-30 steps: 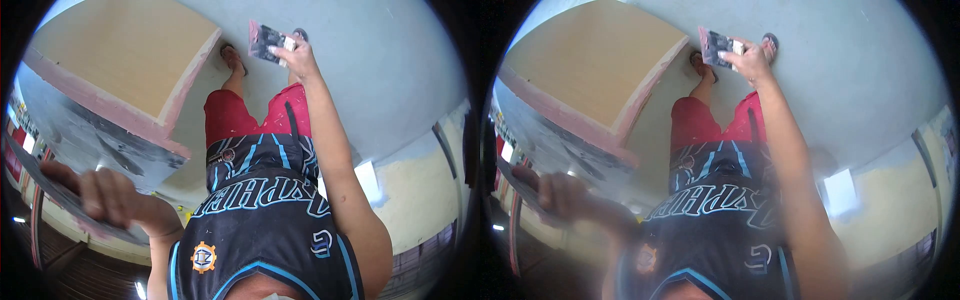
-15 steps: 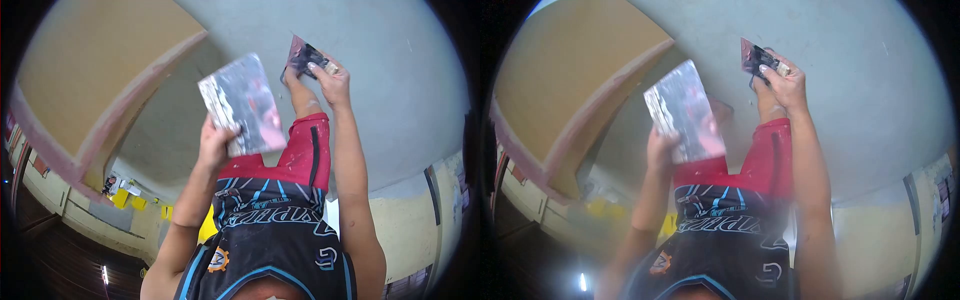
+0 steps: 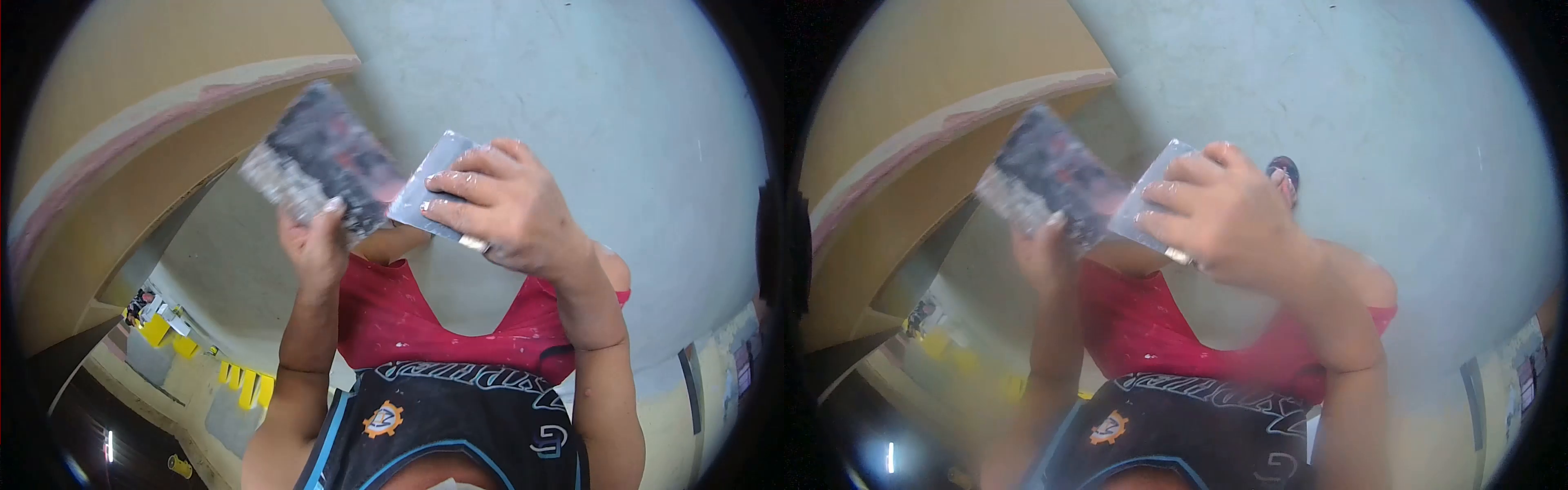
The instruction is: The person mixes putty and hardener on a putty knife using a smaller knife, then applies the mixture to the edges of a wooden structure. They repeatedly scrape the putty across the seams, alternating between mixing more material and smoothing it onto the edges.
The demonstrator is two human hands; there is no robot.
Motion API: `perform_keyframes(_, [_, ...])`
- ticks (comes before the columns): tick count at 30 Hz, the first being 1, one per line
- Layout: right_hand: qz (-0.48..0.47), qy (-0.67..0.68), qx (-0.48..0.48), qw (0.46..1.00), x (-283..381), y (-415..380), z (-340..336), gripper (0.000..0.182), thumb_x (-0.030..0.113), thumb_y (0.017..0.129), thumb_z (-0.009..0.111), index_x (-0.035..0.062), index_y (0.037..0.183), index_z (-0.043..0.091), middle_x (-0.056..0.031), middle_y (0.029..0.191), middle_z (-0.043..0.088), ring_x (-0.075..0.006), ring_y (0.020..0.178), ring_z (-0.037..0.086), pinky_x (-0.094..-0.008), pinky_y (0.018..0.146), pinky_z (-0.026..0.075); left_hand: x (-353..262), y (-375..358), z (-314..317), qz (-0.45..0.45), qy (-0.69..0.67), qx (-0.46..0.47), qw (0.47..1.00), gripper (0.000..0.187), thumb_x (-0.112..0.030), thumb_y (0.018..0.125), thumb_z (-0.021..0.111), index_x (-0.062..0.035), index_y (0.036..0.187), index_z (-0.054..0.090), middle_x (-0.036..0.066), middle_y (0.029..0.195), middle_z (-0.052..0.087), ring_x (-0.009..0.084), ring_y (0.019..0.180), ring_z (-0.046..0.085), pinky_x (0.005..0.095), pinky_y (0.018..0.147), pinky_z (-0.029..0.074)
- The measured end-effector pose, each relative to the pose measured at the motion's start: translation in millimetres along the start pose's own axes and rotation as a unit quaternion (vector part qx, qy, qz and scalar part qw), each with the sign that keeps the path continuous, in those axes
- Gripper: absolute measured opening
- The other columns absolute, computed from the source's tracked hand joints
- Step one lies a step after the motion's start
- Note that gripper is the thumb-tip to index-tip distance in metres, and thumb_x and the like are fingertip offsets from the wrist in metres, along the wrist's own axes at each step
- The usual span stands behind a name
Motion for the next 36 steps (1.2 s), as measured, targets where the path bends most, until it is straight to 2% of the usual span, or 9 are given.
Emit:
perform_keyframes(3, [0.026, 0.238, -0.044, 0.97, -67, 8, 55, 0.036, -0.006, 0.065, 0.061, 0.0071, 0.098, 0.067, -0.0058, 0.094, 0.066, -0.0207, 0.087, 0.061, -0.0327, 0.082, 0.046, 18, 9, -54, 0.051, -0.048, -0.137, 0.988, 0.058, 0.0, 0.071, 0.05, -0.001, 0.128, 0.038, 0.013, 0.119, 0.05, 0.0253, 0.103, 0.054, 0.0387, 0.09, 0.046])
perform_keyframes(5, [0.228, 0.407, -0.187, 0.865, -104, 13, 108, 0.031, -0.007, 0.075, 0.059, 0.003, 0.103, 0.065, -0.0045, 0.094, 0.067, -0.0121, 0.085, 0.06, -0.0277, 0.08, 0.047, 31, 2, -78, 0.087, -0.171, -0.166, 0.967, 0.059, -0.006, 0.071, 0.051, -0.0011, 0.129, 0.039, 0.015, 0.122, 0.048, 0.0276, 0.106, 0.053, 0.0393, 0.09, 0.046])
perform_keyframes(8, [0.307, 0.384, -0.282, 0.824, -159, 20, 187, 0.028, 0.003, 0.079, 0.06, -0.0013, 0.106, 0.063, -0.0033, 0.089, 0.066, -0.0067, 0.08, 0.057, -0.0229, 0.075, 0.047, 69, -12, -138, 0.122, -0.18, -0.181, 0.959, 0.057, -0.01, 0.073, 0.051, -0.0008, 0.128, 0.04, 0.017, 0.122, 0.047, 0.027, 0.107, 0.052, 0.0388, 0.089, 0.046])
perform_keyframes(13, [0.323, 0.36, -0.357, 0.799, -145, 8, 154, 0.031, 0.008, 0.078, 0.059, -0.001, 0.107, 0.062, -0.0071, 0.085, 0.068, -0.0073, 0.076, 0.059, -0.022, 0.072, 0.046, 22, -102, -103, 0.211, -0.141, -0.144, 0.957, 0.051, -0.009, 0.076, 0.051, 0.0013, 0.125, 0.041, 0.018, 0.112, 0.05, 0.0253, 0.094, 0.05, 0.0354, 0.076, 0.05])
perform_keyframes(16, [0.323, 0.28, -0.354, 0.832, -187, 53, 268, 0.03, 0.007, 0.077, 0.057, 0.0, 0.106, 0.062, -0.0125, 0.085, 0.068, -0.0091, 0.077, 0.061, -0.0232, 0.071, 0.047, 92, -20, -160, 0.161, -0.314, -0.047, 0.935, 0.041, -0.008, 0.08, 0.049, 0.0042, 0.118, 0.041, 0.017, 0.098, 0.049, 0.0232, 0.081, 0.046, 0.0265, 0.059, 0.05])
perform_keyframes(18, [0.28, 0.247, -0.412, 0.831, -188, 60, 277, 0.031, 0.007, 0.075, 0.055, 0.0049, 0.105, 0.063, -0.0185, 0.082, 0.064, -0.0335, 0.072, 0.06, -0.0382, 0.066, 0.048, 94, -21, -162, 0.138, -0.409, -0.041, 0.901, 0.033, -0.007, 0.082, 0.048, 0.0068, 0.111, 0.042, 0.015, 0.088, 0.046, 0.0212, 0.074, 0.043, 0.02, 0.048, 0.047])
perform_keyframes(26, [0.179, 0.084, -0.407, 0.892, -161, 80, 291, 0.032, 0.007, 0.075, 0.056, 0.0094, 0.106, 0.064, -0.0153, 0.091, 0.065, -0.0318, 0.074, 0.062, -0.0343, 0.069, 0.05, 87, -18, -149, 0.143, -0.393, -0.045, 0.907, 0.026, -0.01, 0.084, 0.047, 0.0079, 0.102, 0.04, 0.013, 0.083, 0.042, 0.0163, 0.069, 0.041, 0.0216, 0.042, 0.043])
perform_keyframes(28, [0.285, 0.187, -0.255, 0.905, -162, 64, 265, 0.029, 0.007, 0.075, 0.056, 0.0084, 0.101, 0.067, -0.0143, 0.087, 0.066, -0.0283, 0.071, 0.064, -0.0329, 0.066, 0.05, 94, -22, -166, 0.133, -0.399, -0.014, 0.907, 0.032, -0.011, 0.085, 0.046, 0.0078, 0.11, 0.038, 0.014, 0.085, 0.043, 0.0162, 0.066, 0.041, 0.0216, 0.041, 0.043])
perform_keyframes(36, [0.43, 0.316, -0.158, 0.831, -229, 81, 234, 0.032, 0.007, 0.067, 0.053, 0.0008, 0.095, 0.067, -0.0051, 0.063, 0.06, -0.0127, 0.054, 0.051, -0.0269, 0.054, 0.044, 61, -39, -107, 0.113, -0.471, -0.066, 0.872, 0.068, -0.01, 0.087, 0.042, -0.0079, 0.144, 0.004, 0.015, 0.085, 0.045, 0.0165, 0.063, 0.044, 0.0194, 0.036, 0.043])
Point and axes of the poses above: each hand's wrist, its own y-axis towards the middle knuckle, its own z-axis out of the palm, x = y × z, the point moved 2 cm from there along y, towards the middle knuckle
